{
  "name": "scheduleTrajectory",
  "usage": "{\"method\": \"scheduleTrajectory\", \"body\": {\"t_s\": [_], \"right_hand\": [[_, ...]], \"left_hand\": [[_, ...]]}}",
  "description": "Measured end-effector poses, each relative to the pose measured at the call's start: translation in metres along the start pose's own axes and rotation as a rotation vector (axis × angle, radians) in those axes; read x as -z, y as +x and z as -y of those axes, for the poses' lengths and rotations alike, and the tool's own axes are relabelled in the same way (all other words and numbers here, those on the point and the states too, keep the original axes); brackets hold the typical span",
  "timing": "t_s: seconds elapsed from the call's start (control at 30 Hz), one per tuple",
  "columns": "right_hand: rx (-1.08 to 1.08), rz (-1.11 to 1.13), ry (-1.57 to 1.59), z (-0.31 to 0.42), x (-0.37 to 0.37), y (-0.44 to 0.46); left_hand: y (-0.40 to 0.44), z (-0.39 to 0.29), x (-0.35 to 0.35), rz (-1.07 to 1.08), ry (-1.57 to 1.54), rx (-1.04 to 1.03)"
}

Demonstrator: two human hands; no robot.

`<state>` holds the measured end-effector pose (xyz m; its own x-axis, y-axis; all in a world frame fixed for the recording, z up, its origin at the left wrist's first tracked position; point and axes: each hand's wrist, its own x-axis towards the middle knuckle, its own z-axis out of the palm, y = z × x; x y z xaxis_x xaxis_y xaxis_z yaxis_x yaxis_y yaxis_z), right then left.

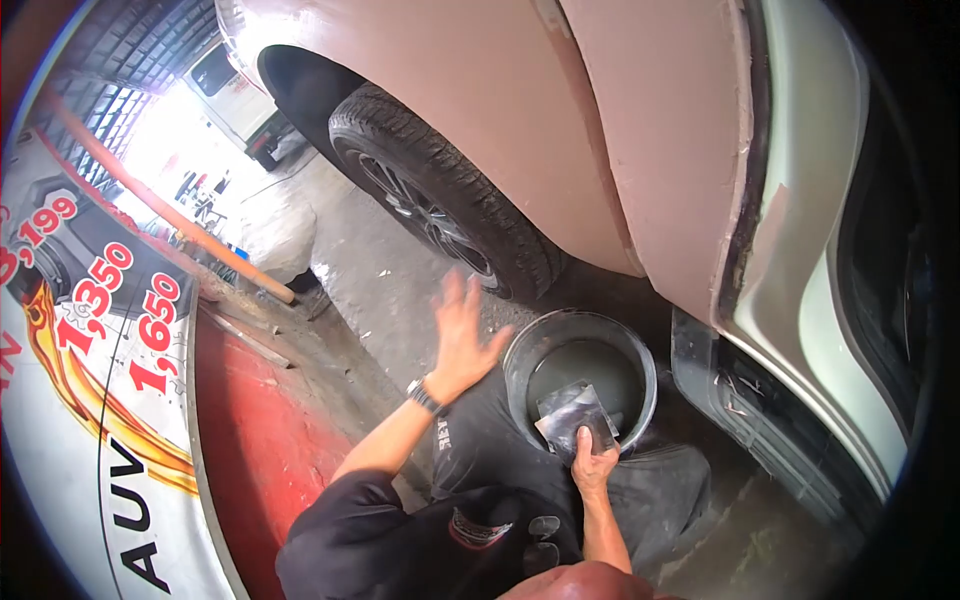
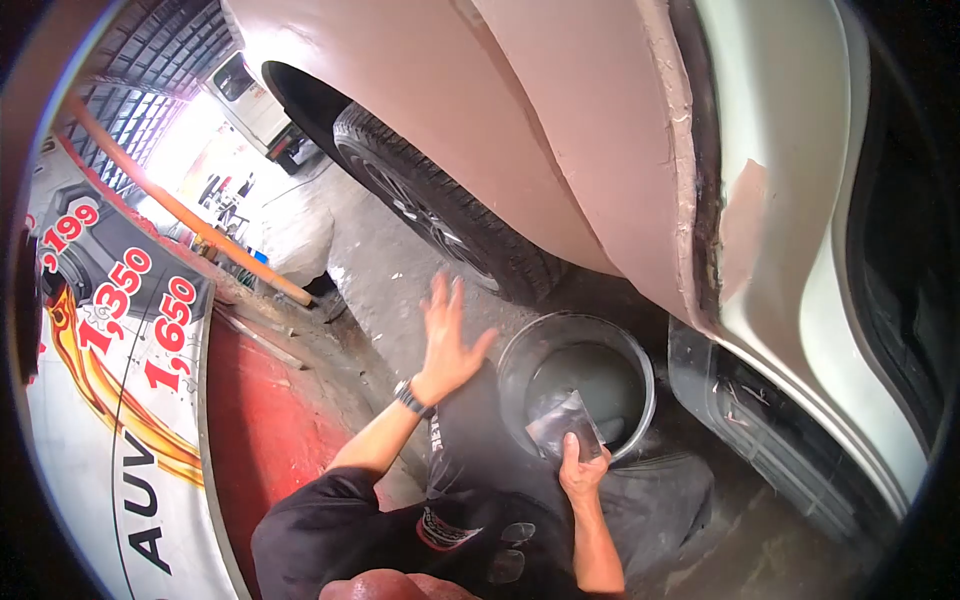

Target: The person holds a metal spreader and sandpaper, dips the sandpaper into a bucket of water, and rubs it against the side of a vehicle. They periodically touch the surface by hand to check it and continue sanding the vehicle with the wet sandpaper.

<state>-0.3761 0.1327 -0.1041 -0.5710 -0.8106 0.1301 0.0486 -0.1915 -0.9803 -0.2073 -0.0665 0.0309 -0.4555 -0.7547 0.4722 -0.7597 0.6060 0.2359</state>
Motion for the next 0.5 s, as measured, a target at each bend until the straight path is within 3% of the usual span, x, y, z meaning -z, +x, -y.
{"method": "scheduleTrajectory", "body": {"t_s": [0.1,0.17,0.27,0.5], "right_hand": [[0.053,-0.030,0.010,0.007,-0.004,0.004],[0.047,-0.041,0.015,0.007,-0.005,0.004],[0.053,-0.020,-0.001,0.013,-0.006,0.005],[0.047,-0.023,-0.012,0.007,-0.008,0.004]], "left_hand": [[-0.094,0.041,-0.001,0.128,0.054,0.355],[-0.149,0.042,-0.001,0.261,-0.430,0.731],[-0.171,0.030,-0.005,0.159,-0.354,0.788],[-0.158,0.024,-0.010,0.194,-0.287,0.834]]}}
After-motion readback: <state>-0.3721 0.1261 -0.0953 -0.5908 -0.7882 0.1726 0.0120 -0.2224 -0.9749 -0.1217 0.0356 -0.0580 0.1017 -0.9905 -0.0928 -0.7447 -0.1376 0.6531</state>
